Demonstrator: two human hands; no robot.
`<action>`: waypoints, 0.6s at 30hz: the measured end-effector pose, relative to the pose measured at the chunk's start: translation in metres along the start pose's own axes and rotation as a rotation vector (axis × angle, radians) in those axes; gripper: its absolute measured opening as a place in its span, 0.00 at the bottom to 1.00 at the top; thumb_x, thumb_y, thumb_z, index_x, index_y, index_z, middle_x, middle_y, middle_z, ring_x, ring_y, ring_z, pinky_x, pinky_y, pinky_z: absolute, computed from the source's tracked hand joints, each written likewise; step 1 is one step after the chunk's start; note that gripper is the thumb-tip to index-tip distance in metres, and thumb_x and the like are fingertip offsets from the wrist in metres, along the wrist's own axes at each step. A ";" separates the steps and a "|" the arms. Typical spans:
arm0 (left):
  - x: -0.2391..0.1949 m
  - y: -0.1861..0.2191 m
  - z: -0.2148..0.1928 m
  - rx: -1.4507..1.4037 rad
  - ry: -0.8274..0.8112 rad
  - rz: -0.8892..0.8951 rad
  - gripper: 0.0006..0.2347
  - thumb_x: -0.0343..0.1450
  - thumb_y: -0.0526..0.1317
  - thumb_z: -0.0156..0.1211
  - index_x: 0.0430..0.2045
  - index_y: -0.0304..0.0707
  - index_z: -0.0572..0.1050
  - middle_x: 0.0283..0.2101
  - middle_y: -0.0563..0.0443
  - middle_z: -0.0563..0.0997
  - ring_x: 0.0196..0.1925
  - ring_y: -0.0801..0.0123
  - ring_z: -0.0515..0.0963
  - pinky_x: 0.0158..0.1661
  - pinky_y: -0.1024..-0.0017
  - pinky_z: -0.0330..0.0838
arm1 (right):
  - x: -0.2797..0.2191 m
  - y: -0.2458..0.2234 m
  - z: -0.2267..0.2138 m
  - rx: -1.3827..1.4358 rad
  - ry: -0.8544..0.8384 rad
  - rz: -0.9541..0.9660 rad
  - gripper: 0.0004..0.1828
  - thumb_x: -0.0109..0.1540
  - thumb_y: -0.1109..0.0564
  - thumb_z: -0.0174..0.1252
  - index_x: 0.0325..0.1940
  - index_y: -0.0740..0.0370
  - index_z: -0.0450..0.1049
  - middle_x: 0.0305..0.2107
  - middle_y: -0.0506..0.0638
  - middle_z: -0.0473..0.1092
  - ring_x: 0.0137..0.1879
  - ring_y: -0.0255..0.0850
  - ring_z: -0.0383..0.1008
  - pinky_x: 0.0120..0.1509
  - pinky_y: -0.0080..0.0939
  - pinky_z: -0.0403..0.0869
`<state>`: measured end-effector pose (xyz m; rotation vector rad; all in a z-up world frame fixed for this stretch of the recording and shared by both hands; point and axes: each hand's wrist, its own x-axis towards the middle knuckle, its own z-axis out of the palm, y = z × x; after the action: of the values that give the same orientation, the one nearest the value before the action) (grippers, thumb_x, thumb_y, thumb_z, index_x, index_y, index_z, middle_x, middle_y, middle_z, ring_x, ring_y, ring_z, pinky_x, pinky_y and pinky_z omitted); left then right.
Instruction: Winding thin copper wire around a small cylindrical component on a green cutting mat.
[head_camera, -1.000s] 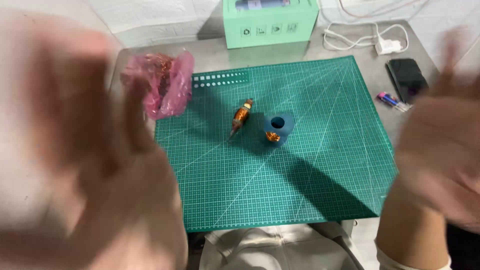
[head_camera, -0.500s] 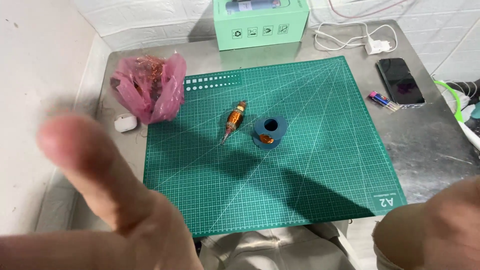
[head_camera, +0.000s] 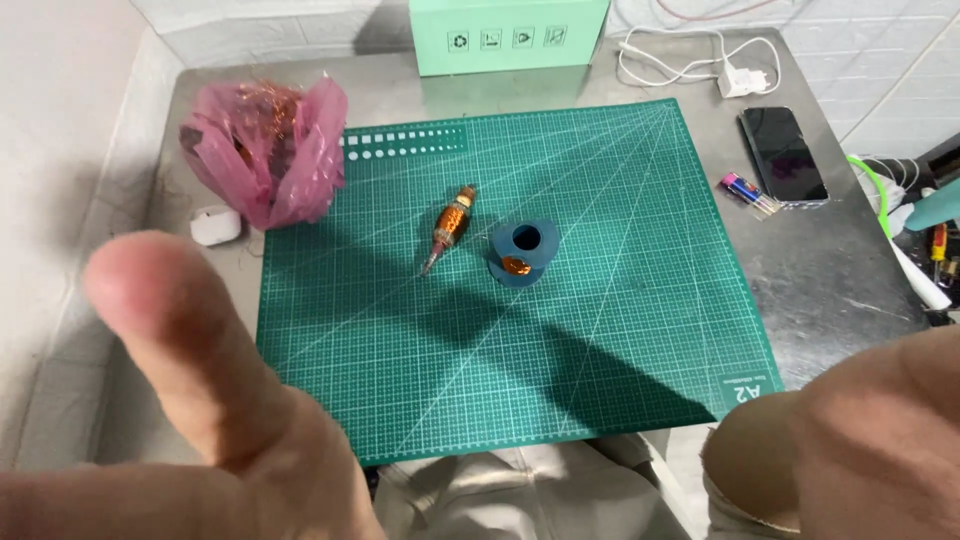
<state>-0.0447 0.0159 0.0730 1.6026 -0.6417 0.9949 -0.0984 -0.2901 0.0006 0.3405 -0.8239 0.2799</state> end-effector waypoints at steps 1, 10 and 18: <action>-0.002 0.004 0.001 0.002 0.005 -0.005 0.24 0.75 0.41 0.50 0.66 0.44 0.52 0.71 0.57 0.54 0.77 0.67 0.56 0.78 0.59 0.66 | -0.002 -0.001 0.001 0.009 0.003 -0.002 0.44 0.64 0.64 0.53 0.78 0.75 0.38 0.41 0.65 0.71 0.44 0.45 0.73 0.58 0.40 0.67; -0.014 0.007 -0.010 0.062 -0.022 -0.024 0.26 0.75 0.39 0.52 0.69 0.44 0.50 0.74 0.60 0.50 0.81 0.68 0.52 0.82 0.56 0.65 | -0.020 -0.013 -0.014 0.114 0.010 -0.067 0.49 0.59 0.67 0.59 0.76 0.78 0.37 0.36 0.64 0.73 0.40 0.44 0.75 0.54 0.39 0.71; -0.005 -0.004 -0.002 0.072 -0.008 0.015 0.29 0.75 0.38 0.55 0.71 0.45 0.49 0.76 0.62 0.47 0.84 0.69 0.49 0.86 0.54 0.64 | 0.019 -0.008 -0.044 0.159 -0.036 -0.081 0.53 0.55 0.70 0.64 0.75 0.80 0.37 0.32 0.62 0.75 0.36 0.42 0.76 0.50 0.39 0.74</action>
<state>-0.0446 0.0182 0.0667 1.6677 -0.6303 1.0335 -0.0537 -0.2780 -0.0148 0.5283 -0.8228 0.2648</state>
